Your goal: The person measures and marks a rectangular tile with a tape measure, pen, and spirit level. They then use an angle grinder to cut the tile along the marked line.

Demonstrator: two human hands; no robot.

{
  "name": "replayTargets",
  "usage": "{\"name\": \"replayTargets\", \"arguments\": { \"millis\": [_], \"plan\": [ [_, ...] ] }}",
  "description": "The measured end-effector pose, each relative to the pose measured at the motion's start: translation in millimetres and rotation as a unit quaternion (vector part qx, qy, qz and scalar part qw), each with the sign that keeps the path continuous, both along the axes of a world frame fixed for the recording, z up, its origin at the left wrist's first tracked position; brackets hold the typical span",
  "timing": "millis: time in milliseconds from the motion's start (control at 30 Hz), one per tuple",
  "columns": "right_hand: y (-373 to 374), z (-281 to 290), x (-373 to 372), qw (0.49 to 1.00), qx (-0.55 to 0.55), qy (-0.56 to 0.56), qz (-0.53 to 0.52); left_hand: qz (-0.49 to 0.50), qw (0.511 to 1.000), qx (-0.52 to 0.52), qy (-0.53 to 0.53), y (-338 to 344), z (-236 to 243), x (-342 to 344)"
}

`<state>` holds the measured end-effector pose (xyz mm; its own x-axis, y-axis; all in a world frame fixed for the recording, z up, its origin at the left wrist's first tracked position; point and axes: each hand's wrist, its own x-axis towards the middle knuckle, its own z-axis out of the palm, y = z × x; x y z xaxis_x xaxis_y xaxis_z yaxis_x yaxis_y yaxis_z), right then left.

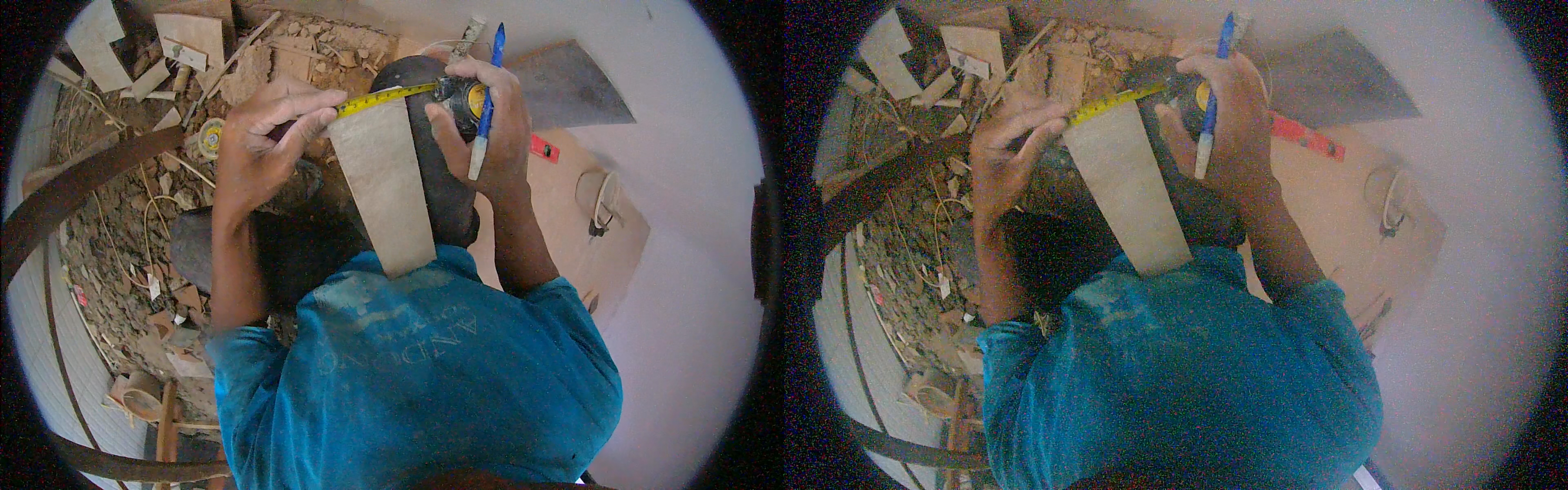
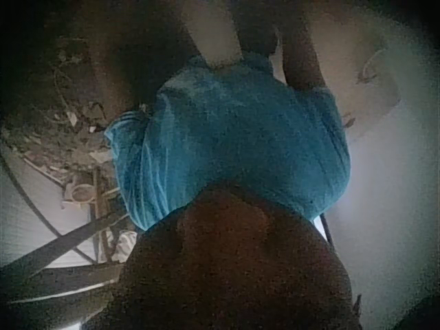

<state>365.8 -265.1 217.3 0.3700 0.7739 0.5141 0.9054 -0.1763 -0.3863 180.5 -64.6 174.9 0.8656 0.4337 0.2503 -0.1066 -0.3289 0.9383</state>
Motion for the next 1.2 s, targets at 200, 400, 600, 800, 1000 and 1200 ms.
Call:
{"name": "replayTargets", "arguments": {
  "millis": [200,400,600,800,1000,1200],
  "plan": [
    [0,-5,-4,1.0,-0.002,-0.011,-0.013,-0.001,0.999,-0.034,0.001,2,-7,2],
    [1,-2,-5,0.999,-0.011,-0.046,-0.006,-0.031,0.996,-0.055,-0.055,10,-26,1],
    [-1,1,-7,0.999,-0.025,-0.03,-0.021,-0.052,0.996,-0.055,-0.038,15,-39,0],
    [0,-1,0,0.999,-0.019,-0.04,-0.006,-0.038,0.982,-0.182,0.015,16,-47,-1],
    [5,-1,3,0.999,-0.013,-0.035,0.0,-0.06,0.972,-0.226,-0.02,18,-58,1],
    [5,3,1,0.999,-0.022,-0.035,0.004,-0.062,0.967,-0.247,-0.019,22,-67,1]
  ]
}}
